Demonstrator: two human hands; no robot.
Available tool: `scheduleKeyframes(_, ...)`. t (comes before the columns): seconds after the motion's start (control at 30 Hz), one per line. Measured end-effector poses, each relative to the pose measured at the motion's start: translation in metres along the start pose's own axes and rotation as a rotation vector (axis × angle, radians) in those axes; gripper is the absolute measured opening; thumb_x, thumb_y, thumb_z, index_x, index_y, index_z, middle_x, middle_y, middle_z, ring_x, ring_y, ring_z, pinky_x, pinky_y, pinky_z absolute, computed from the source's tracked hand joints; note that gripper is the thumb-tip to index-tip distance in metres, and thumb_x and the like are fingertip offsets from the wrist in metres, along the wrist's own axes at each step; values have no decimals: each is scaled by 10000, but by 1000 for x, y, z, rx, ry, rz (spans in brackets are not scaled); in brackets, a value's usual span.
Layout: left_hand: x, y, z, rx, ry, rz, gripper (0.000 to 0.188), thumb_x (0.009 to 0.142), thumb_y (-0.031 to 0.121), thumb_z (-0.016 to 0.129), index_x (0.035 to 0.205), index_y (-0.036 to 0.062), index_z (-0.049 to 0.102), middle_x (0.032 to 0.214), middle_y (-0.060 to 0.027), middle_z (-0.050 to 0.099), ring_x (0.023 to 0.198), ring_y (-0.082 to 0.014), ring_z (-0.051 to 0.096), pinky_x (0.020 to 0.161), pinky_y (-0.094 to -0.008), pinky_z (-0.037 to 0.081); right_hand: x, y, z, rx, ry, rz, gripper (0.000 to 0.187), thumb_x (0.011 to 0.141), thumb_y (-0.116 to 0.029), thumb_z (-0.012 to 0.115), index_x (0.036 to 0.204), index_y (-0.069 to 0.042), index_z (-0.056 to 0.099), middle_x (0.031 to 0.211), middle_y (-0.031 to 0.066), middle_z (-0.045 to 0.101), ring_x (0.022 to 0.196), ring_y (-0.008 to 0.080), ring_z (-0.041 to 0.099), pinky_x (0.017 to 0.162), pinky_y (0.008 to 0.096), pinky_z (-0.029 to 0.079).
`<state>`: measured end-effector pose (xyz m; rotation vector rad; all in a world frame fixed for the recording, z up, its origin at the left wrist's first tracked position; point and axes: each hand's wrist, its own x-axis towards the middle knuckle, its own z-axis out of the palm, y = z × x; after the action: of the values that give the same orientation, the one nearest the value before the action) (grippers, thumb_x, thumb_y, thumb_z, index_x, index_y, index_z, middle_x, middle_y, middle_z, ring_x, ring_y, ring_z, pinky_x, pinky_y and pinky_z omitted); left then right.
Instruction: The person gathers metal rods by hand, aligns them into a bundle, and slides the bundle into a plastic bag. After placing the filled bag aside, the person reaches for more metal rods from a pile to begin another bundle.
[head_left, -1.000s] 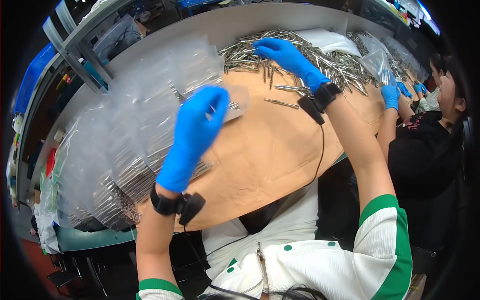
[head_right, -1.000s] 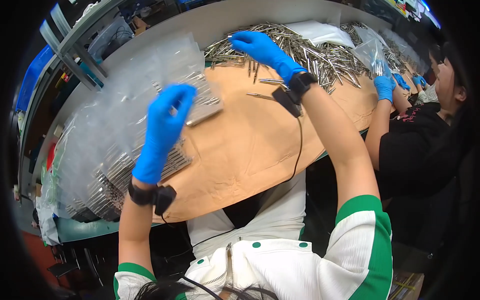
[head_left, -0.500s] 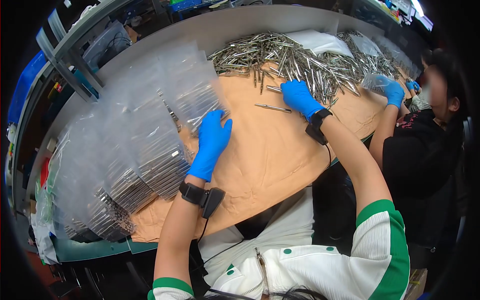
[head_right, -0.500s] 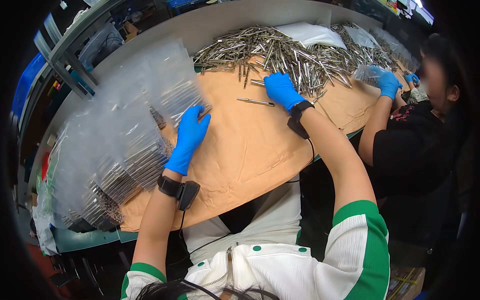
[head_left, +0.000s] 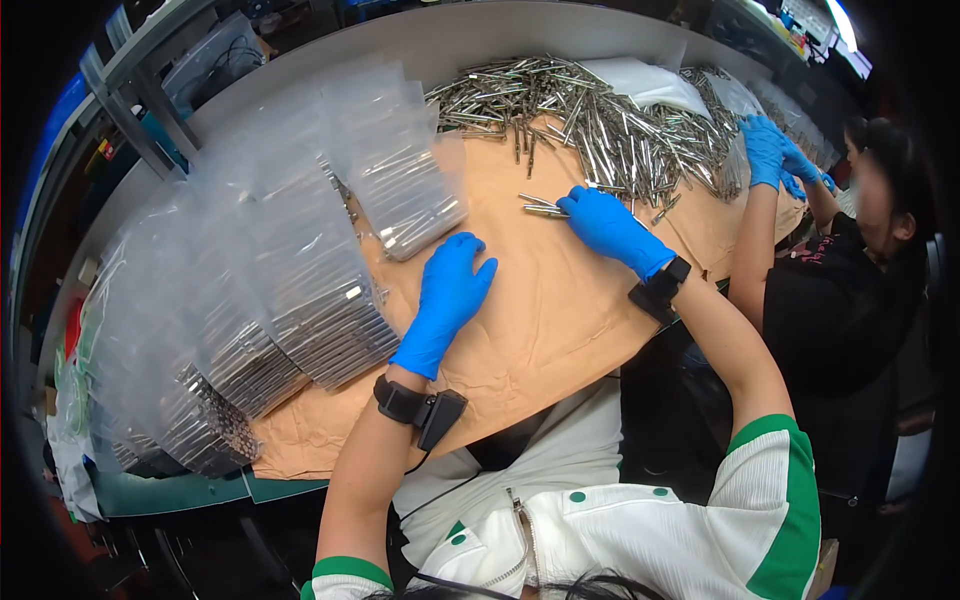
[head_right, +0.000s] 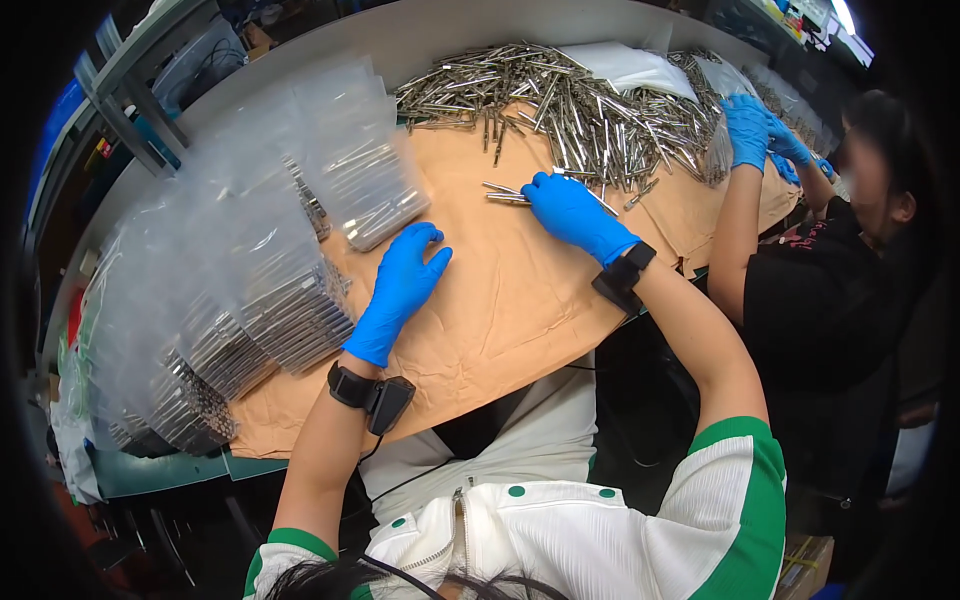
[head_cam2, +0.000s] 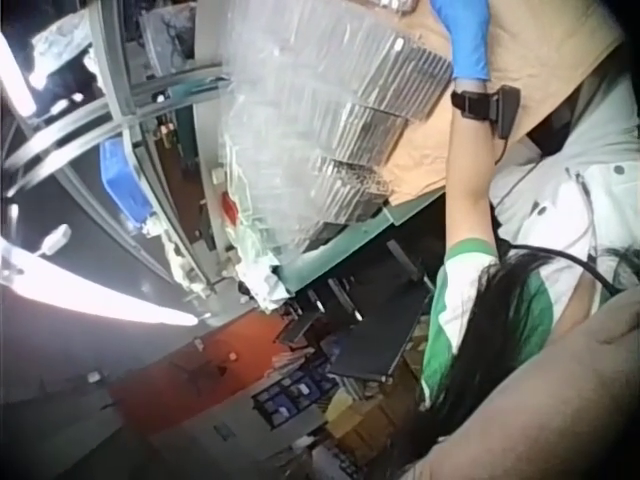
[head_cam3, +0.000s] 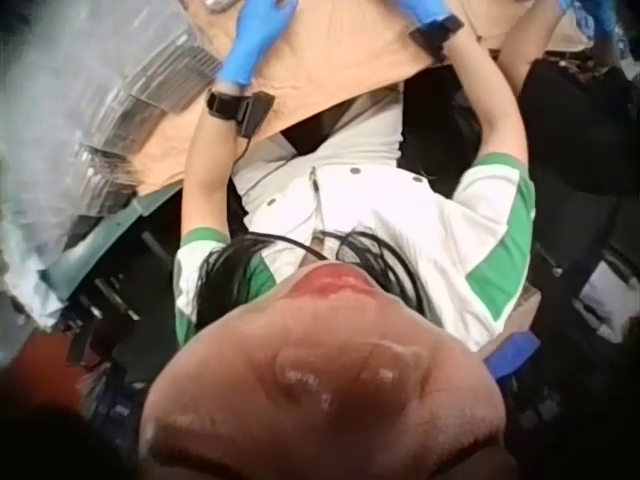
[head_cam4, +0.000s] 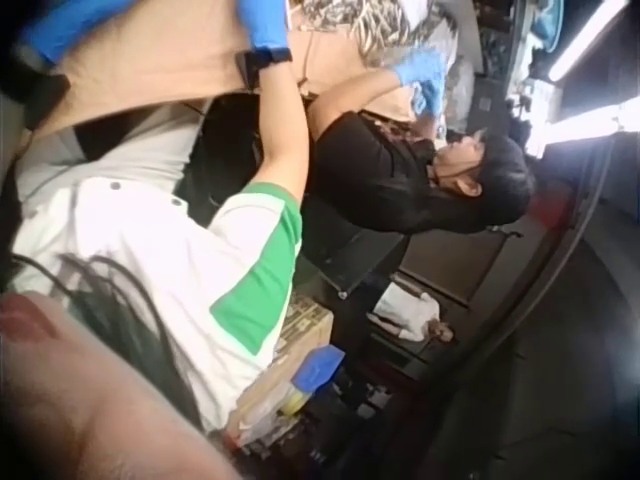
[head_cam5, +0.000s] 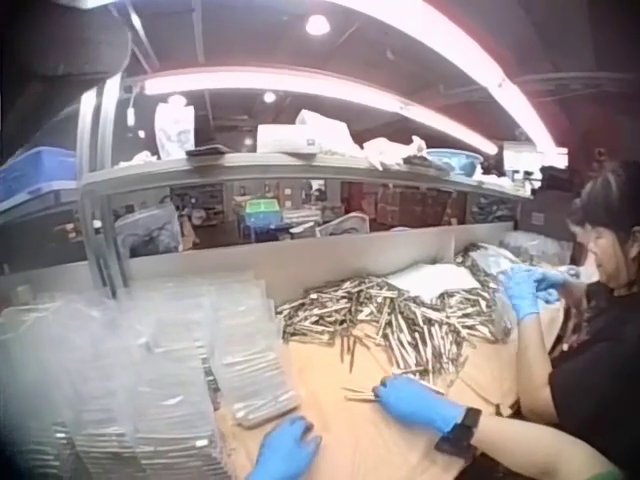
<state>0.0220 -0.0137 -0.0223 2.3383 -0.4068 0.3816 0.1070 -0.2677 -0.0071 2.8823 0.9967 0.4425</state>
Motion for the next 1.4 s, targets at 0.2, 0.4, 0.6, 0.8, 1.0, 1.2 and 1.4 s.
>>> scheduleKeyframes(0.2,-4,2,0,123,-53,62,353,753,181,622,1063,38,530,1093,-131,533,1016,-302,504,870,-372,404,1,-5,-3,10,-131,131,135,776,-74,465,893,-37,520,850,160,539,754,320,569,635,410,464)
scheduleKeyframes(0.4,-3,32,7,245,177,322,478,743,142,616,1179,35,452,1090,-149,537,1010,-307,510,866,-389,408,-17,-53,-36,374,-146,36,171,798,-90,454,942,-29,523,887,183,569,778,347,582,654,418,471)
scheduleKeyframes(0.6,-20,22,21,-330,-189,-105,444,785,103,561,1201,10,439,872,-114,608,832,-251,579,767,-335,448,-17,-90,-101,797,-172,-175,253,845,-178,500,1055,-43,540,889,136,596,794,269,596,668,361,482)
scheduleKeyframes(0.8,-14,45,2,-1069,-246,-254,315,847,90,508,1145,-11,488,745,-46,586,670,-130,535,659,-238,434,-36,14,-55,260,-71,501,374,800,-349,570,975,-18,566,837,141,604,763,269,595,671,379,477)
scheduleKeyframes(1.0,-9,38,10,-1194,-121,-128,232,873,116,498,1059,-6,564,719,-21,562,654,-83,503,608,-201,397,-50,16,-13,-100,0,485,331,781,-327,549,881,-11,541,853,203,578,783,356,577,669,464,461)
scheduleKeyframes(1.2,-14,31,5,-1027,-272,-231,236,880,146,489,1055,13,573,715,-17,556,670,-78,496,617,-201,394,-17,24,2,-38,-231,542,168,723,-123,489,796,-15,596,833,221,589,732,368,595,643,473,473)
scheduleKeyframes(1.4,-13,34,11,-958,-294,-227,266,891,171,468,1106,35,546,711,0,534,658,-70,461,621,-198,381,-23,24,0,-31,-189,559,181,733,-89,476,849,-15,593,879,222,593,741,367,598,671,456,477)
